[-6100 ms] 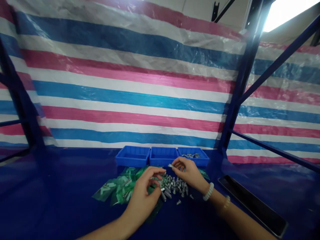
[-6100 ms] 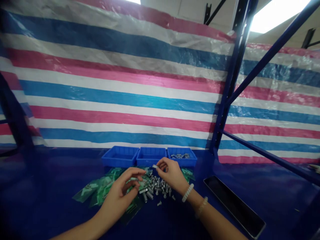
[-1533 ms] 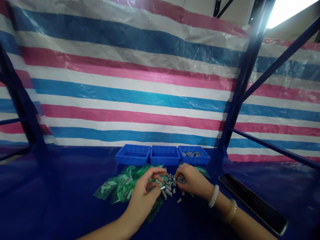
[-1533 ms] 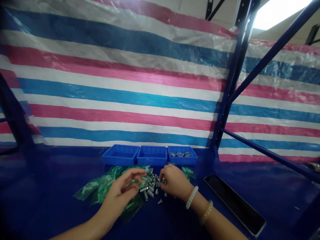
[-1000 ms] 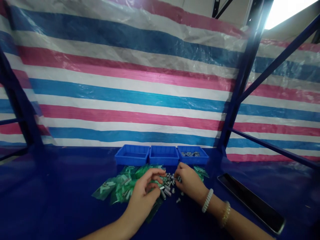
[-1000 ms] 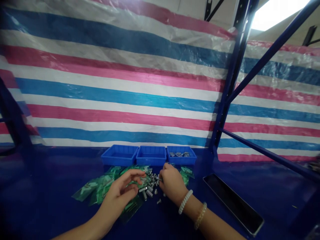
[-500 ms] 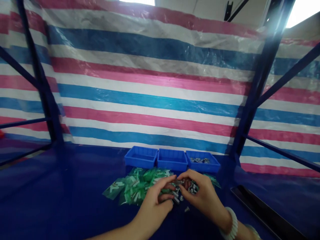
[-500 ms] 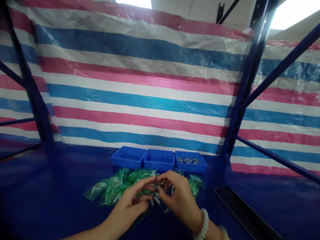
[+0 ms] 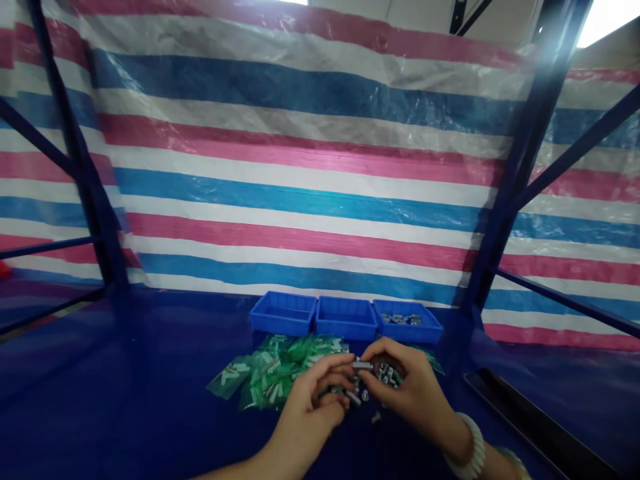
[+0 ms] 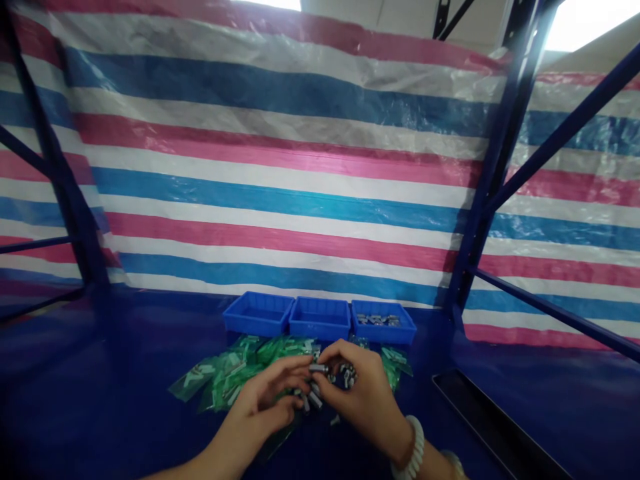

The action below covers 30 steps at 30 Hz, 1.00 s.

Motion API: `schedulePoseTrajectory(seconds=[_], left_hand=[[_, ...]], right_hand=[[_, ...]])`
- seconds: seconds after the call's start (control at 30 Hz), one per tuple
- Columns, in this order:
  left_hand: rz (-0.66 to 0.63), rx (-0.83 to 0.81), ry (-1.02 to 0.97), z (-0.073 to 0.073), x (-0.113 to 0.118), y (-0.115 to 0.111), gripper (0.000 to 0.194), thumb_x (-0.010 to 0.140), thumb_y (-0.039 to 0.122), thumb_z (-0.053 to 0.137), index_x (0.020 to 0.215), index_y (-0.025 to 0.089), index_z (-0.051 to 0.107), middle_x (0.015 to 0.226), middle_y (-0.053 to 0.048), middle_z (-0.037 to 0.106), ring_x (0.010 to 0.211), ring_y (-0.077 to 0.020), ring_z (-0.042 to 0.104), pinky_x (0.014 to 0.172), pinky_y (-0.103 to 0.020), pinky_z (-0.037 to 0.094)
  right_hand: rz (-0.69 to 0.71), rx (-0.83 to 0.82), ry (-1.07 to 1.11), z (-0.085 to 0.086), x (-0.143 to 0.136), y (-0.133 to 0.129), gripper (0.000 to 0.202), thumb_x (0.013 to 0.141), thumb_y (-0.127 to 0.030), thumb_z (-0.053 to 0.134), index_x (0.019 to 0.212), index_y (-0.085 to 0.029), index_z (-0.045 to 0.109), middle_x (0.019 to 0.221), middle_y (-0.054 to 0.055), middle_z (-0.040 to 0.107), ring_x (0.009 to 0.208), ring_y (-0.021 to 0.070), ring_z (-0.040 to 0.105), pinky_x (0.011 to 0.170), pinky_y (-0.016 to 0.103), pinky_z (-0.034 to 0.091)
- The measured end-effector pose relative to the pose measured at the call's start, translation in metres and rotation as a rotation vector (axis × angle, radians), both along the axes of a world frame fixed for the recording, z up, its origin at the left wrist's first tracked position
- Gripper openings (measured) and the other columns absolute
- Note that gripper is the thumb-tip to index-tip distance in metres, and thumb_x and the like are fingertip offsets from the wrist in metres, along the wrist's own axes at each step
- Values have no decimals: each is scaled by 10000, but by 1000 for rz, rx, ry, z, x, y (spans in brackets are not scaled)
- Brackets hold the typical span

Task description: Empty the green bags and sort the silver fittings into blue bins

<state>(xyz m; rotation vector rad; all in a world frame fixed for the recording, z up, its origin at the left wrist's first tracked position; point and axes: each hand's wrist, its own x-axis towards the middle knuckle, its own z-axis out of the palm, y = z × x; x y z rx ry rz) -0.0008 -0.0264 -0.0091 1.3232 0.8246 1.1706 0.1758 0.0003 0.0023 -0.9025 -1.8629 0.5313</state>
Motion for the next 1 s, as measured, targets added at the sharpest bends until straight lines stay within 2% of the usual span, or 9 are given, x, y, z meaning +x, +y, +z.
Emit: schedulePoseTrajectory(seconds=[0.2, 0.37, 0.43, 0.5, 0.6, 0.67, 0.83, 0.9, 1.0], left_hand=[[26, 294, 106, 6, -1, -5, 492, 593, 41, 476, 1016, 227, 645, 1124, -65, 611, 1100, -258, 533, 879, -360, 434], [68, 423, 216, 8, -2, -6, 443, 611, 31, 462, 967, 223, 642, 1124, -68, 617, 1086, -266, 541, 847, -365, 441], [82, 418, 221, 10, -3, -5, 440, 627, 41, 454, 985, 223, 634, 1124, -67, 619, 1084, -261, 545, 843, -359, 442], [96, 398, 224, 11, -3, -4, 445, 637, 49, 446, 1003, 227, 625, 1135, -61, 618, 1108, -258, 536, 853, -354, 432], [127, 350, 227, 11, -4, -2, 444, 640, 62, 440, 1010, 229, 619, 1163, -57, 607, 1141, -259, 515, 875, -354, 417], [142, 327, 226, 12, -4, -1, 425, 645, 76, 442, 1001, 225, 620, 1165, -60, 603, 1145, -261, 510, 877, -356, 416], [151, 309, 225, 13, -4, 1, 400, 642, 91, 448, 980, 220, 620, 1148, -66, 606, 1122, -260, 517, 864, -356, 429], [159, 316, 227, 14, -4, 1, 390, 650, 91, 449, 975, 221, 621, 1134, -66, 609, 1109, -256, 521, 857, -354, 435], [164, 330, 232, 14, -4, 2, 380, 663, 87, 447, 973, 219, 623, 1118, -67, 608, 1090, -248, 529, 847, -349, 442]], right_hand=[[240, -412, 329, -7, -2, 10, 257, 677, -296, 781, 821, -194, 594, 798, 34, 709, 775, 188, 688, 698, 283, 539], [325, -582, 438, -11, -4, 12, 317, 643, -342, 819, 841, -189, 625, 787, 21, 721, 739, 170, 688, 682, 266, 532], [316, -531, 406, -9, 0, 14, 307, 702, -365, 771, 929, -194, 657, 835, 34, 727, 730, 168, 681, 695, 285, 540], [230, -352, 285, -6, 11, 23, 274, 803, -363, 663, 1031, -211, 668, 928, 55, 726, 772, 181, 674, 735, 322, 544], [-66, 75, -7, -2, 35, 48, 289, 905, -262, 465, 1123, -236, 652, 1001, 69, 707, 901, 213, 651, 837, 378, 514], [-259, 252, -176, -3, 52, 70, 328, 899, -191, 413, 1133, -209, 643, 1046, 93, 695, 974, 235, 632, 886, 408, 487], [-468, 257, -311, -12, 74, 102, 313, 846, -146, 472, 1103, -105, 645, 1013, 183, 689, 987, 320, 601, 890, 514, 446], [-467, 257, -333, -13, 72, 98, 279, 847, -144, 484, 1061, -106, 659, 1028, 183, 685, 1015, 324, 578, 912, 516, 423], [-370, 242, -374, -11, 58, 79, 207, 854, -152, 520, 985, -159, 680, 970, 105, 708, 960, 257, 594, 877, 409, 457]])
